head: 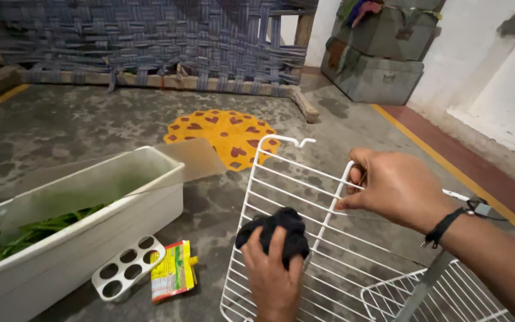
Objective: The person wipes a white metal dish rack with a dark cloth, cleaning the frame and grid sections. The person then places the cleaned rack onto a red metal stand.
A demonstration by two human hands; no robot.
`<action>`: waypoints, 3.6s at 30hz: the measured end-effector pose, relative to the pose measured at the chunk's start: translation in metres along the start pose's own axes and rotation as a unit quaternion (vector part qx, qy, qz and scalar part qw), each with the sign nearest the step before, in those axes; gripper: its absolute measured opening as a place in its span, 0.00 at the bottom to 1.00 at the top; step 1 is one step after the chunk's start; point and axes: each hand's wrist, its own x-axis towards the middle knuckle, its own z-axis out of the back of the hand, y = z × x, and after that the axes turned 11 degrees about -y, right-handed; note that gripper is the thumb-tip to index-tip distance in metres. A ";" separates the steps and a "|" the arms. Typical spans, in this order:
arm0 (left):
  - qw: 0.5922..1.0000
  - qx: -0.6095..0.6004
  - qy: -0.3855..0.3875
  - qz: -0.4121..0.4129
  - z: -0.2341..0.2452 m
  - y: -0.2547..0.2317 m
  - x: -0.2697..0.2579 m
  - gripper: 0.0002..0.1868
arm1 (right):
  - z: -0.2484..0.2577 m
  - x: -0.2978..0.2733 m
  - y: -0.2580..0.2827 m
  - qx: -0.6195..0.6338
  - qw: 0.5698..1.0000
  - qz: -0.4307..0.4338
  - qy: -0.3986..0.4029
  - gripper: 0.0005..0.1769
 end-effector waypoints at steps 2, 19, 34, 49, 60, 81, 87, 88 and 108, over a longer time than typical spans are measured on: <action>1.000 0.000 0.012 -0.007 0.008 0.015 -0.006 0.32 | -0.001 -0.002 0.000 -0.008 1.000 -0.009 0.021 0.30; 0.955 -0.070 0.163 -0.236 -0.010 0.024 -0.065 0.32 | -0.007 0.009 0.004 0.025 0.999 -0.027 -0.004 0.26; 0.995 -0.048 -0.079 0.025 -0.008 -0.043 0.093 0.26 | 0.002 0.018 -0.045 0.251 0.957 -0.143 0.022 0.18; 0.983 -0.112 -0.064 0.129 0.001 -0.066 0.173 0.21 | -0.045 0.015 -0.142 0.464 0.881 -0.087 0.026 0.19; 0.997 -0.067 0.025 -0.025 -0.015 -0.083 0.139 0.25 | -0.021 -0.011 -0.037 0.105 0.988 0.111 0.012 0.14; 0.977 0.109 0.089 -0.162 0.013 0.047 0.117 0.26 | -0.149 -0.044 -0.060 0.405 0.883 -0.114 0.207 0.16; 0.970 0.184 -0.103 -0.119 0.044 0.100 0.138 0.24 | -0.155 -0.044 -0.065 0.421 0.876 -0.118 0.206 0.16; 0.967 0.188 -0.131 -0.111 0.047 0.104 0.140 0.24 | -0.158 -0.045 -0.068 0.428 0.871 -0.121 0.209 0.16; 0.995 0.039 -0.086 0.035 0.010 -0.025 0.128 0.18 | -0.118 -0.045 -0.050 0.252 0.957 -0.001 0.142 0.24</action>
